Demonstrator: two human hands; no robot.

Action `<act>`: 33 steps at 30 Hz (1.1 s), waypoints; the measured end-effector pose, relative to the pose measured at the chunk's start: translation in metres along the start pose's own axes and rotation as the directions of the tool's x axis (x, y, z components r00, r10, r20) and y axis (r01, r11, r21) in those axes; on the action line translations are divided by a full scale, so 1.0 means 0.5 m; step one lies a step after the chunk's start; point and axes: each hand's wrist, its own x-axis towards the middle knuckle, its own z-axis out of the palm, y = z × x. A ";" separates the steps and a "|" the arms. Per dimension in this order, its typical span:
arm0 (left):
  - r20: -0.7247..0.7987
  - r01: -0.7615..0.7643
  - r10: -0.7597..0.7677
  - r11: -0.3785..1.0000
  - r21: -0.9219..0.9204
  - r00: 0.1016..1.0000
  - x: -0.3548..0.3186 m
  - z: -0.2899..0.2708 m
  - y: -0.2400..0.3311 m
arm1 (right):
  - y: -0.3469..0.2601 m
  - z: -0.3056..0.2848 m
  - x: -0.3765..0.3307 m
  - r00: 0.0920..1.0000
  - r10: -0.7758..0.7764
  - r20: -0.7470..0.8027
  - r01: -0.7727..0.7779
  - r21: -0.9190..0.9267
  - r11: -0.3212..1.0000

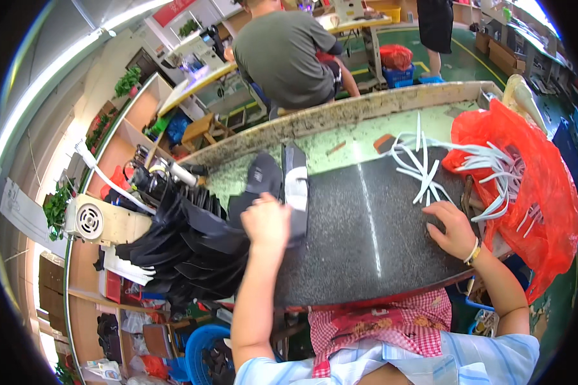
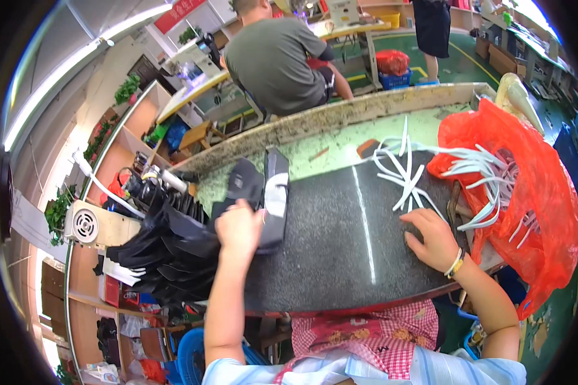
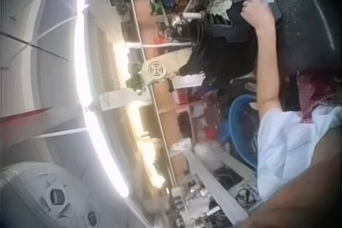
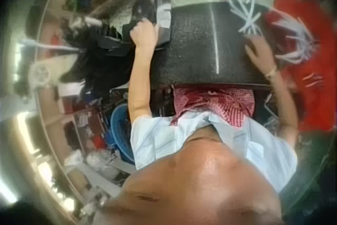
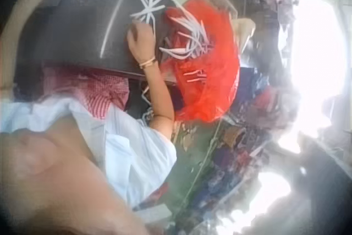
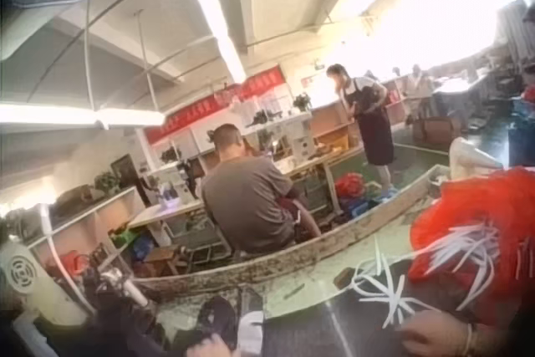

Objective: The person applies white adhesive tape to the edges of black shoe components by hand. They pick up each piece, align and press the tape firmly along the curved edge, and stack the finished parts.

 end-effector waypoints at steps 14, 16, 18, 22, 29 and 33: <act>-0.454 -0.576 0.408 0.746 -0.334 0.792 -0.070 -0.008 0.147 | 0.225 0.048 0.176 0.928 0.369 -0.050 -0.371 -0.205 0.906; -0.551 -0.772 0.598 0.620 -0.141 0.581 -0.178 0.039 0.167 | 0.228 0.030 0.195 0.894 0.443 -0.063 -0.447 -0.080 0.891; -0.512 -0.778 0.629 0.613 -0.137 0.585 -0.248 0.064 0.165 | 0.290 0.031 0.195 0.903 0.416 -0.105 -0.391 0.201 0.898; -0.517 -0.760 0.568 0.568 -0.317 0.640 -0.281 0.111 0.143 | 0.236 -0.021 0.215 0.731 0.660 0.174 -0.554 0.716 0.424; -0.441 -0.770 0.633 0.559 -0.308 0.636 -0.307 0.072 0.154 | 0.188 0.000 0.188 0.788 0.418 0.452 -0.266 0.862 -0.431; -0.371 -0.746 0.648 0.559 -0.362 0.665 -0.318 0.054 0.172 | 0.111 0.000 0.186 0.802 0.381 0.460 -0.308 0.865 -0.397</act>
